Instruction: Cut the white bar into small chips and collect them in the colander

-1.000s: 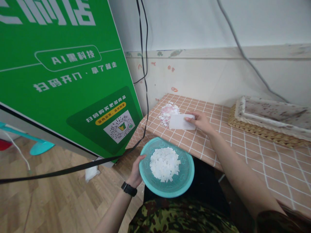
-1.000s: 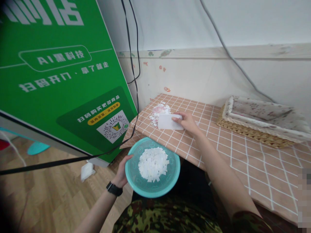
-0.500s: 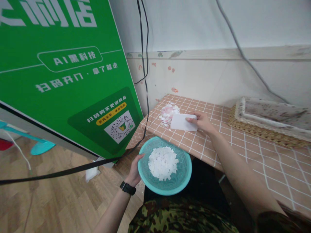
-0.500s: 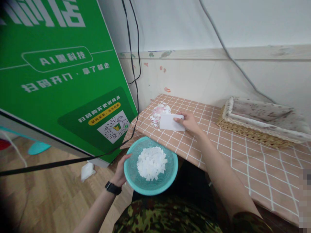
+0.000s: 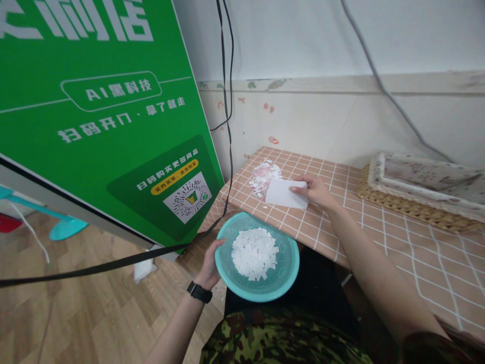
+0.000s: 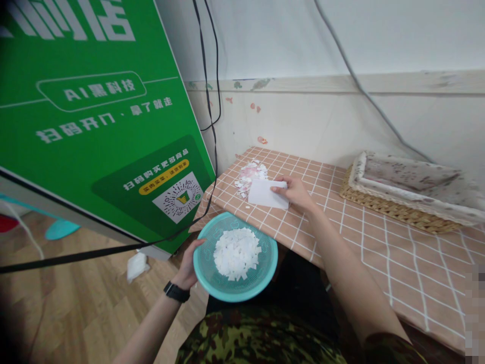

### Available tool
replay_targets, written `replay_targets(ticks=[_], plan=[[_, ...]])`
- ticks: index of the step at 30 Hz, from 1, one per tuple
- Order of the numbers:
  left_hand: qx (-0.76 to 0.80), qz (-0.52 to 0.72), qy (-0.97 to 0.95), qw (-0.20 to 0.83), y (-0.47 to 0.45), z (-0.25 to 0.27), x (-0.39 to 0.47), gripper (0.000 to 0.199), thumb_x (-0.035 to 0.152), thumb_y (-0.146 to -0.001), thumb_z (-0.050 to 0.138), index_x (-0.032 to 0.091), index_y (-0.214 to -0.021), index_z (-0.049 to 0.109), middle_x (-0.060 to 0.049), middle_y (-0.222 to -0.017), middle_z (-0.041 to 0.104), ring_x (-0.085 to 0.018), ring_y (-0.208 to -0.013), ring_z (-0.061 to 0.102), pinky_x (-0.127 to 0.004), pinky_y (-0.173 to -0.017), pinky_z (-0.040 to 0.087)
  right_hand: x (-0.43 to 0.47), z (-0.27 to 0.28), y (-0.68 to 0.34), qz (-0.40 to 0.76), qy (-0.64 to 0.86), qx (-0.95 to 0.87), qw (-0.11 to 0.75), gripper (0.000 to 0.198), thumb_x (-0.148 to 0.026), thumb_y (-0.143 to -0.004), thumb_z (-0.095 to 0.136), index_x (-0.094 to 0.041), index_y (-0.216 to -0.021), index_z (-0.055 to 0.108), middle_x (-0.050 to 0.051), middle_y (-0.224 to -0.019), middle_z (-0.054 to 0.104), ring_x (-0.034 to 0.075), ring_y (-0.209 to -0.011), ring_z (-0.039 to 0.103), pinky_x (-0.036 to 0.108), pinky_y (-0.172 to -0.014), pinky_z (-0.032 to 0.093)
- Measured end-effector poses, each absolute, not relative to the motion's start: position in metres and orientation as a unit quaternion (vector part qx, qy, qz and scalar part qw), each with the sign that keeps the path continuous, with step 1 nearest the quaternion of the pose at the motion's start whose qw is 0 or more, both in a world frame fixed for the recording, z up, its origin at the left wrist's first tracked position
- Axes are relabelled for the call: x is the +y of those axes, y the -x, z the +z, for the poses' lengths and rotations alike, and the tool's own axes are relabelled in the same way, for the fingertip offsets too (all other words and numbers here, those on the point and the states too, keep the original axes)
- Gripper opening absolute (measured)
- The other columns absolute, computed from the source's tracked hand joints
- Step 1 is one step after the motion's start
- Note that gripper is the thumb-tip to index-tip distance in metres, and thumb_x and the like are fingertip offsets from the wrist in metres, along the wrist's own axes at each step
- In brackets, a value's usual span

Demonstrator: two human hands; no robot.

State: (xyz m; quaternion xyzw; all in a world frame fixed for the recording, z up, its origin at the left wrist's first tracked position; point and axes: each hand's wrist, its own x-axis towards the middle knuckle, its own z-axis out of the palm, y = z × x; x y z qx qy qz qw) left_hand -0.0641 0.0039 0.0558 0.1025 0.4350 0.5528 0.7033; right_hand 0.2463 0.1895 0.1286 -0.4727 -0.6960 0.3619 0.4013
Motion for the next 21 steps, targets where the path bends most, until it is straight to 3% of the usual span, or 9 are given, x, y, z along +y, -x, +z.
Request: replay_targets(ticks=[6, 12, 14, 18, 21], plan=[[0.441, 0.544, -0.104, 0.706, 0.064, 0.056, 0.003, 0.018, 0.025, -0.076, 0.06, 0.009, -0.08, 0.066, -0.008, -0.07, 0.071, -0.02, -0.06, 0.065, -0.03, -0.062, 0.051, 0.183, 0.134, -0.244, 0.391, 0.474, -0.687, 0.388, 0.036, -0.042, -0.063, 0.069, -0.015, -0.086, 0.062, 0.005, -0.076, 0.063, 0.015, -0.062, 0.054, 0.027, -0.051, 0.041], [0.432, 0.555, -0.102, 0.704, 0.063, 0.057, 0.003, 0.015, 0.024, -0.075, 0.06, 0.01, -0.08, 0.066, -0.006, -0.068, 0.07, -0.019, -0.059, 0.064, -0.03, -0.062, 0.051, 0.168, 0.14, -0.233, 0.552, 0.391, -0.694, 0.246, 0.033, -0.04, -0.063, 0.07, -0.016, -0.086, 0.066, 0.006, -0.078, 0.067, 0.017, -0.066, 0.06, 0.027, -0.054, 0.045], [0.43, 0.555, -0.103, 0.705, 0.064, 0.055, 0.003, 0.017, 0.025, -0.076, 0.06, 0.01, -0.081, 0.066, -0.007, -0.07, 0.071, -0.019, -0.061, 0.065, -0.03, -0.064, 0.051, 0.172, 0.137, -0.235, 0.568, 0.396, -0.665, 0.28, 0.036, -0.04, -0.063, 0.071, -0.016, -0.089, 0.066, 0.007, -0.081, 0.067, 0.017, -0.065, 0.06, 0.027, -0.054, 0.046], [0.435, 0.559, -0.11, 0.697, 0.067, 0.049, 0.002, 0.017, 0.026, -0.076, 0.061, 0.011, -0.082, 0.065, -0.008, -0.074, 0.071, -0.02, -0.064, 0.065, -0.031, -0.065, 0.051, 0.189, 0.13, -0.251, 0.461, 0.475, -0.587, 0.467, 0.043, -0.041, -0.06, 0.071, -0.015, -0.093, 0.065, 0.007, -0.081, 0.067, 0.016, -0.06, 0.059, 0.026, -0.05, 0.045], [0.436, 0.559, -0.108, 0.697, 0.069, 0.046, 0.003, 0.015, 0.026, -0.075, 0.061, 0.011, -0.077, 0.064, -0.006, -0.069, 0.07, -0.018, -0.059, 0.064, -0.029, -0.061, 0.051, 0.195, 0.129, -0.265, 0.387, 0.536, -0.569, 0.489, 0.043, -0.042, -0.059, 0.071, -0.013, -0.09, 0.065, 0.004, -0.064, 0.063, 0.013, -0.046, 0.052, 0.024, -0.038, 0.037]])
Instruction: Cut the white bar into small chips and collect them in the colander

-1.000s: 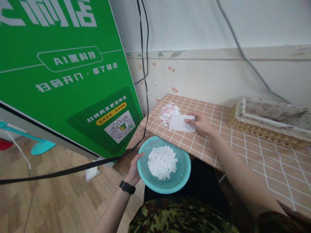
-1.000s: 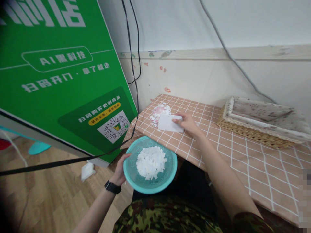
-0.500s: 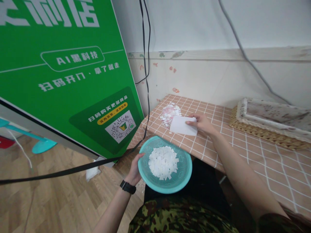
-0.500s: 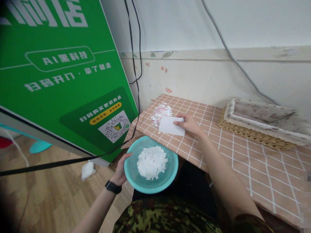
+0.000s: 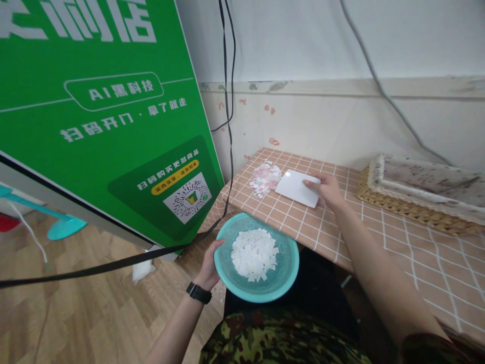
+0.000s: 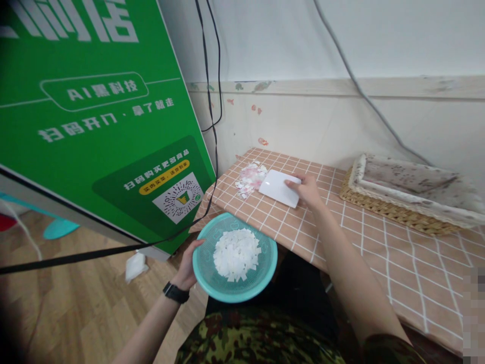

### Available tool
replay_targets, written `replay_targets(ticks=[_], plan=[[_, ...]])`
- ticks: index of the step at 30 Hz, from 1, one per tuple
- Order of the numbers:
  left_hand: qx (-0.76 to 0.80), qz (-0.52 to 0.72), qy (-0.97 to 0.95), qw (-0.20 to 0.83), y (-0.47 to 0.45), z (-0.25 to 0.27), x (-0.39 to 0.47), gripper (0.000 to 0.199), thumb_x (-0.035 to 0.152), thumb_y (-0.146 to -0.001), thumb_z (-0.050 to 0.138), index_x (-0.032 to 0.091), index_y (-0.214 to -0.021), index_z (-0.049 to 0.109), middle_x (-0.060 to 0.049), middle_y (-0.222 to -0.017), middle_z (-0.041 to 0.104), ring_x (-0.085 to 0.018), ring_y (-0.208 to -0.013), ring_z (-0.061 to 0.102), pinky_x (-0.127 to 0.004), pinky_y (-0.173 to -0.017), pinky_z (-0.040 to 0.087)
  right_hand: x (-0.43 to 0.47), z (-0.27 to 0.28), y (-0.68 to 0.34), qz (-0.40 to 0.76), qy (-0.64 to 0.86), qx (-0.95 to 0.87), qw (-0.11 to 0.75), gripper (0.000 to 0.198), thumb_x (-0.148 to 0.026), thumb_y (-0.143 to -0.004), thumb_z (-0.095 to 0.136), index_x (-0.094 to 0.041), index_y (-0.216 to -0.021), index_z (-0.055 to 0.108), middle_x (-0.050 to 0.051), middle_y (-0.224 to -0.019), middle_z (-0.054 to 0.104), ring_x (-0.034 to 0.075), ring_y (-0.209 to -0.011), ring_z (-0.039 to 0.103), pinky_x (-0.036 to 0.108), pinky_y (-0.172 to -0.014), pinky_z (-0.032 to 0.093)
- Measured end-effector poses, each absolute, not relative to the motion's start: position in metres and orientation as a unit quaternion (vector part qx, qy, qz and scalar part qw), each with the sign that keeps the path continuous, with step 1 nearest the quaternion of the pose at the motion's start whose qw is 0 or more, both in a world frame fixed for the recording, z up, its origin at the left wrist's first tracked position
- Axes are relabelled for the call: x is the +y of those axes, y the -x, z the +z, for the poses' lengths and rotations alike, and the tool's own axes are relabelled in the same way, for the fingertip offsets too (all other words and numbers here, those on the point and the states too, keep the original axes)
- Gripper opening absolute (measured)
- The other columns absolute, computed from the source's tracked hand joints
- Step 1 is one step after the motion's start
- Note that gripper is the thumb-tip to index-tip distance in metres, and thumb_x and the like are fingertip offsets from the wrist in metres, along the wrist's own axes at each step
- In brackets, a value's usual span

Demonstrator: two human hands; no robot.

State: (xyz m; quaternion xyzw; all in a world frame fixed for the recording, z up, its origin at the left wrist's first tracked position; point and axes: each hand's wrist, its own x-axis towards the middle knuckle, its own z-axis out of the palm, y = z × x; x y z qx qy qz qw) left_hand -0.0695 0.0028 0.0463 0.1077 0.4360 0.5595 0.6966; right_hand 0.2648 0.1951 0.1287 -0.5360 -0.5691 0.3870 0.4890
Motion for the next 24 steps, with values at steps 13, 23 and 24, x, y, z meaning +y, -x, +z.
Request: replay_targets(ticks=[13, 23, 24], plan=[[0.423, 0.553, -0.111, 0.71, 0.071, 0.055, 0.003, 0.019, 0.025, -0.076, 0.058, 0.01, -0.085, 0.066, -0.009, -0.075, 0.072, -0.021, -0.064, 0.066, -0.032, -0.067, 0.052, 0.192, 0.127, -0.25, 0.344, 0.526, -0.649, 0.429, 0.036, -0.044, -0.066, 0.065, -0.013, -0.086, 0.067, 0.007, -0.074, 0.064, 0.016, -0.059, 0.053, 0.027, -0.049, 0.041], [0.424, 0.561, -0.095, 0.705, 0.078, 0.052, 0.004, 0.017, 0.025, -0.076, 0.059, 0.01, -0.081, 0.067, -0.008, -0.07, 0.072, -0.024, -0.075, 0.067, -0.034, -0.076, 0.051, 0.193, 0.132, -0.255, 0.284, 0.558, -0.663, 0.411, 0.035, -0.045, -0.067, 0.063, -0.013, -0.083, 0.066, 0.006, -0.073, 0.063, 0.018, -0.063, 0.054, 0.028, -0.053, 0.04], [0.424, 0.56, -0.095, 0.706, 0.078, 0.052, 0.004, 0.017, 0.025, -0.076, 0.059, 0.01, -0.082, 0.067, -0.009, -0.071, 0.072, -0.024, -0.078, 0.067, -0.034, -0.077, 0.051, 0.192, 0.132, -0.254, 0.292, 0.555, -0.666, 0.405, 0.036, -0.045, -0.067, 0.063, -0.013, -0.083, 0.066, 0.006, -0.072, 0.063, 0.017, -0.062, 0.054, 0.028, -0.053, 0.04]])
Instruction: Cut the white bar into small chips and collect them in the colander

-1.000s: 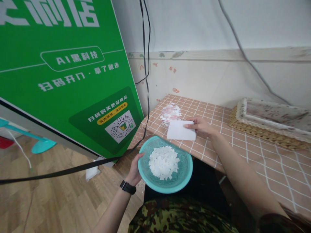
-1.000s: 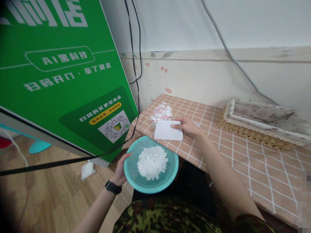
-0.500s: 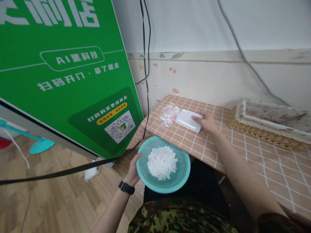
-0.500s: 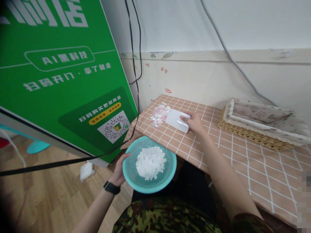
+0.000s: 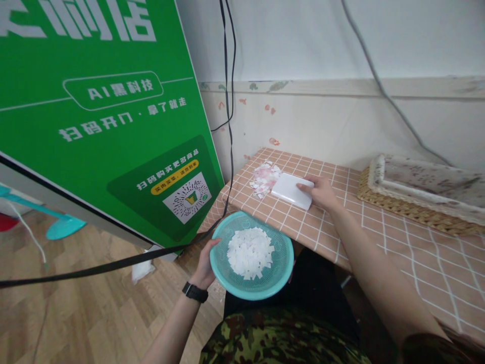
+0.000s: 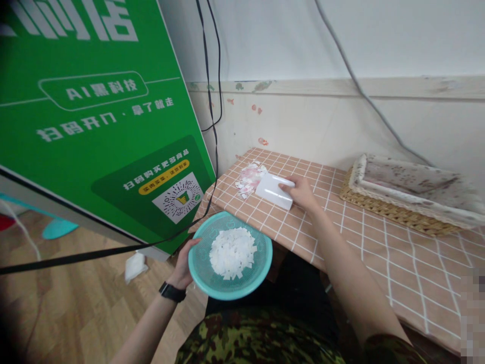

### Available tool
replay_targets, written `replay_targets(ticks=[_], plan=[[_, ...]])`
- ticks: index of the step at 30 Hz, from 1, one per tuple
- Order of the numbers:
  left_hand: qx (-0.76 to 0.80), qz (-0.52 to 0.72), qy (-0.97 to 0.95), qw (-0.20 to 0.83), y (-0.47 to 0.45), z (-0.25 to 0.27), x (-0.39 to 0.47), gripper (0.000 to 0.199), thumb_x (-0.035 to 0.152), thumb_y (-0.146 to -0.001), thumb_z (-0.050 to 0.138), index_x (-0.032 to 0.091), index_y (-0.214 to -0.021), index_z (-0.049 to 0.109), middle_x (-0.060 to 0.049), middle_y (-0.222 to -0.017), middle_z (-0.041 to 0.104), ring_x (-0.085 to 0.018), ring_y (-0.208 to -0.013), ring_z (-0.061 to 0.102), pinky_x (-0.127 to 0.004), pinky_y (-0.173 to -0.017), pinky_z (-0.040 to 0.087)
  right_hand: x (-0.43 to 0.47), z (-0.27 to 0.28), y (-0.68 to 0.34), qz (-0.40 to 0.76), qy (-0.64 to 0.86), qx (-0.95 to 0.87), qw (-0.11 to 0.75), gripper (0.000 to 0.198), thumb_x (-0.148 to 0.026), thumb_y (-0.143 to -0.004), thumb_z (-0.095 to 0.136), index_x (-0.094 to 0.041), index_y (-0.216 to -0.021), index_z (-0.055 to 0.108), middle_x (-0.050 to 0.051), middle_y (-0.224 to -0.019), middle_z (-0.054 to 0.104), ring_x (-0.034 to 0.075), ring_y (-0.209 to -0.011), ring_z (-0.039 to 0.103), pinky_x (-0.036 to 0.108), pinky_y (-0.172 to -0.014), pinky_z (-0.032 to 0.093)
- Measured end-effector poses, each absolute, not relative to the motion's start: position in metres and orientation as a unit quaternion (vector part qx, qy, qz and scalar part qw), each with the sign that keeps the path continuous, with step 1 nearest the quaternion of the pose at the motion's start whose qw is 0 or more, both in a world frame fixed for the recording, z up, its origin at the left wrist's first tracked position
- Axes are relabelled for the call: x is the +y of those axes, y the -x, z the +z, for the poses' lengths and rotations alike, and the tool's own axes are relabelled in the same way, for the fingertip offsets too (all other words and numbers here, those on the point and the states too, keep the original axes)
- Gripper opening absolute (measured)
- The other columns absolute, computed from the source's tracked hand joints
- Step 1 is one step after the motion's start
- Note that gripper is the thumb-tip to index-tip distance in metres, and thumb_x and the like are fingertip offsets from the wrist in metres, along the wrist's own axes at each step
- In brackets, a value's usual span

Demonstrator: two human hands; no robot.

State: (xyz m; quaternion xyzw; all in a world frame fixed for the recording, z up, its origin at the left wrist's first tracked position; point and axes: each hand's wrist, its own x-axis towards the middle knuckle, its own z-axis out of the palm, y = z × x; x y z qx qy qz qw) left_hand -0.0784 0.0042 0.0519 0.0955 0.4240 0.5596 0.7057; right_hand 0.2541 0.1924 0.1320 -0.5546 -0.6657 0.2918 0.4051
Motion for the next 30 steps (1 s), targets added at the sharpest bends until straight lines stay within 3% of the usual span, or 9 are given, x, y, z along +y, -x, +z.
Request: replay_targets(ticks=[4, 8, 15, 22, 30], plan=[[0.42, 0.56, -0.101, 0.707, 0.079, 0.052, 0.004, 0.018, 0.025, -0.076, 0.059, 0.01, -0.083, 0.067, -0.009, -0.076, 0.072, -0.024, -0.08, 0.067, -0.033, -0.078, 0.051, 0.192, 0.131, -0.253, 0.316, 0.54, -0.66, 0.417, 0.036, -0.045, -0.067, 0.063, -0.013, -0.084, 0.066, 0.006, -0.071, 0.063, 0.017, -0.06, 0.053, 0.027, -0.051, 0.039], [0.421, 0.56, -0.097, 0.707, 0.079, 0.053, 0.004, 0.018, 0.025, -0.076, 0.059, 0.01, -0.082, 0.067, -0.01, -0.076, 0.072, -0.024, -0.078, 0.067, -0.033, -0.078, 0.051, 0.194, 0.133, -0.259, 0.265, 0.564, -0.647, 0.439, 0.036, -0.044, -0.067, 0.064, -0.013, -0.083, 0.066, 0.006, -0.071, 0.063, 0.017, -0.06, 0.053, 0.028, -0.052, 0.039], [0.434, 0.567, -0.098, 0.693, 0.079, 0.053, 0.004, 0.017, 0.024, -0.076, 0.059, 0.011, -0.081, 0.068, -0.007, -0.066, 0.071, -0.022, -0.067, 0.067, -0.032, -0.069, 0.052, 0.191, 0.135, -0.254, 0.249, 0.553, -0.69, 0.394, 0.034, -0.045, -0.069, 0.06, -0.014, -0.082, 0.067, 0.006, -0.069, 0.063, 0.017, -0.059, 0.053, 0.027, -0.052, 0.039], [0.432, 0.562, -0.086, 0.7, 0.079, 0.051, 0.005, 0.02, 0.025, -0.075, 0.059, 0.009, -0.084, 0.067, -0.01, -0.075, 0.072, -0.024, -0.072, 0.067, -0.034, -0.073, 0.052, 0.186, 0.122, -0.239, 0.32, 0.524, -0.677, 0.406, 0.041, -0.049, -0.07, 0.059, -0.014, -0.092, 0.065, 0.006, -0.073, 0.064, 0.017, -0.058, 0.055, 0.027, -0.048, 0.041], [0.434, 0.577, -0.073, 0.688, 0.085, 0.048, 0.006, 0.012, 0.022, -0.073, 0.062, 0.012, -0.078, 0.066, -0.006, -0.073, 0.072, -0.016, -0.062, 0.065, -0.026, -0.067, 0.051, 0.183, 0.115, -0.23, 0.406, 0.515, -0.642, 0.397, 0.051, -0.051, -0.068, 0.061, -0.015, -0.104, 0.062, 0.006, -0.074, 0.064, 0.016, -0.053, 0.055, 0.026, -0.04, 0.041]])
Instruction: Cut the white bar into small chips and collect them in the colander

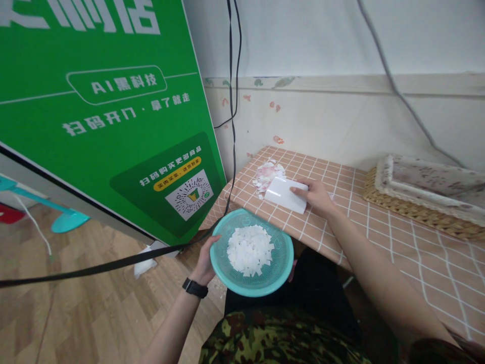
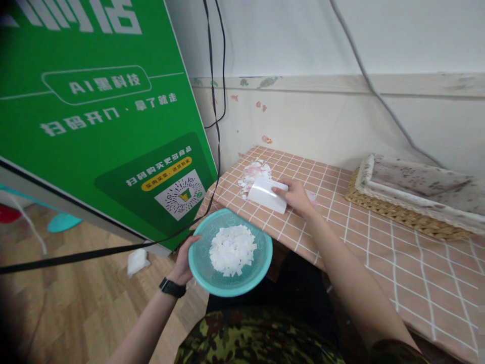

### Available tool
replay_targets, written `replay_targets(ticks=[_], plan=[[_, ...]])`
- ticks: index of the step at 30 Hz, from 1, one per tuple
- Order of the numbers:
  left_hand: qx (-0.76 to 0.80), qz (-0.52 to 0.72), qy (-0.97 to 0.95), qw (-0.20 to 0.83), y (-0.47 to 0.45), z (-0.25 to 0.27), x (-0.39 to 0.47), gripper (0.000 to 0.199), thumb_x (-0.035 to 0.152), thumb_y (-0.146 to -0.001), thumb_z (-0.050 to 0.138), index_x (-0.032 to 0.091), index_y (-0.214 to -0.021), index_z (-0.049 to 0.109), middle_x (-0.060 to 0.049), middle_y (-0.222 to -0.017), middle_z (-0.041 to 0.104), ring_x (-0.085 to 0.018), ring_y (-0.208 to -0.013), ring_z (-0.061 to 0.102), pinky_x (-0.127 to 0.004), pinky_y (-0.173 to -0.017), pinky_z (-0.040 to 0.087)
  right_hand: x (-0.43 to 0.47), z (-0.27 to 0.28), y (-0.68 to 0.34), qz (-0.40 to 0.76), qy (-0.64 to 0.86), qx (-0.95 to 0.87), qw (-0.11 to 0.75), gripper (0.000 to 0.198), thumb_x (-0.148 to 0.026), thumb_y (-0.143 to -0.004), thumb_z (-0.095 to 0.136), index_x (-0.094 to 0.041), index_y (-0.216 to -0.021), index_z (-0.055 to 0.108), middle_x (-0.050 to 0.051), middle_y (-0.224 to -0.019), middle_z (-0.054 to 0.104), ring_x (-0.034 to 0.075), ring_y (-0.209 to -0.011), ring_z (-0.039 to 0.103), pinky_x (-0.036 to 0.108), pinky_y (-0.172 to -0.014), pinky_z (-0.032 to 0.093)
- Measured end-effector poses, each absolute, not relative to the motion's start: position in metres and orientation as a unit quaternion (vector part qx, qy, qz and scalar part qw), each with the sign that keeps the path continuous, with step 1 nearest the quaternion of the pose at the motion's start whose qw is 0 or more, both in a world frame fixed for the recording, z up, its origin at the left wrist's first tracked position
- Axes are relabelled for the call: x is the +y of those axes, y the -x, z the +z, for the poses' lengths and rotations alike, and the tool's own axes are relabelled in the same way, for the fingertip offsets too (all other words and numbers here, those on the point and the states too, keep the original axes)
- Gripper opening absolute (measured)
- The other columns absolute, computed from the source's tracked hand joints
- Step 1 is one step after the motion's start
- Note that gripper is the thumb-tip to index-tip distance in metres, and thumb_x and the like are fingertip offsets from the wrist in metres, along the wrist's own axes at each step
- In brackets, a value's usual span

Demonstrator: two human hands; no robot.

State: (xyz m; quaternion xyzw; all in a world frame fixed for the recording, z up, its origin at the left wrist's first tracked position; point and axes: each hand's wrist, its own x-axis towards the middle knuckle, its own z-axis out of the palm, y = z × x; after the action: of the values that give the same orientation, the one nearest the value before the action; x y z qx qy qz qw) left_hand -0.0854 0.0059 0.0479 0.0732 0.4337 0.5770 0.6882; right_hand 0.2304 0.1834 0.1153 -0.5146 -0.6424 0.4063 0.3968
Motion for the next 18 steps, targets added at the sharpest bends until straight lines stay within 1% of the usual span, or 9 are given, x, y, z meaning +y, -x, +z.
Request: replay_targets(ticks=[3, 7, 11, 15, 18], plan=[[0.44, 0.575, -0.081, 0.685, 0.087, 0.05, 0.006, 0.014, 0.023, -0.073, 0.062, 0.011, -0.078, 0.067, -0.006, -0.071, 0.072, -0.018, -0.063, 0.065, -0.028, -0.067, 0.052, 0.183, 0.114, -0.23, 0.402, 0.512, -0.637, 0.412, 0.05, -0.051, -0.068, 0.063, -0.015, -0.103, 0.062, 0.006, -0.073, 0.064, 0.016, -0.053, 0.055, 0.025, -0.041, 0.04], [0.439, 0.568, -0.094, 0.69, 0.088, 0.052, 0.007, 0.017, 0.025, -0.074, 0.061, 0.01, -0.08, 0.067, -0.008, -0.073, 0.072, -0.021, -0.066, 0.066, -0.032, -0.069, 0.052, 0.182, 0.118, -0.229, 0.38, 0.507, -0.653, 0.415, 0.048, -0.049, -0.069, 0.063, -0.014, -0.101, 0.064, 0.006, -0.074, 0.065, 0.017, -0.057, 0.056, 0.027, -0.046, 0.042], [0.439, 0.575, -0.085, 0.685, 0.089, 0.05, 0.007, 0.016, 0.024, -0.073, 0.062, 0.01, -0.081, 0.067, -0.008, -0.075, 0.072, -0.019, -0.065, 0.065, -0.029, -0.067, 0.052, 0.18, 0.13, -0.224, 0.315, 0.49, -0.693, 0.425, 0.041, -0.048, -0.072, 0.06, -0.016, -0.098, 0.066, 0.007, -0.084, 0.067, 0.02, -0.069, 0.059, 0.03, -0.055, 0.045], [0.428, 0.579, -0.087, 0.689, 0.09, 0.049, 0.007, 0.016, 0.023, -0.074, 0.062, 0.01, -0.082, 0.067, -0.007, -0.077, 0.072, -0.018, -0.066, 0.065, -0.028, -0.068, 0.051, 0.18, 0.14, -0.219, 0.236, 0.485, -0.742, 0.399, 0.037, -0.046, -0.077, 0.056, -0.019, -0.101, 0.066, 0.007, -0.092, 0.068, 0.022, -0.076, 0.06, 0.032, -0.063, 0.045], [0.422, 0.574, -0.093, 0.696, 0.091, 0.05, 0.007, 0.018, 0.024, -0.075, 0.061, 0.01, -0.084, 0.067, -0.007, -0.078, 0.072, -0.017, -0.067, 0.065, -0.027, -0.07, 0.051, 0.18, 0.142, -0.219, 0.216, 0.497, -0.754, 0.372, 0.037, -0.045, -0.078, 0.055, -0.018, -0.101, 0.067, 0.008, -0.092, 0.068, 0.023, -0.076, 0.06, 0.034, -0.065, 0.046]])
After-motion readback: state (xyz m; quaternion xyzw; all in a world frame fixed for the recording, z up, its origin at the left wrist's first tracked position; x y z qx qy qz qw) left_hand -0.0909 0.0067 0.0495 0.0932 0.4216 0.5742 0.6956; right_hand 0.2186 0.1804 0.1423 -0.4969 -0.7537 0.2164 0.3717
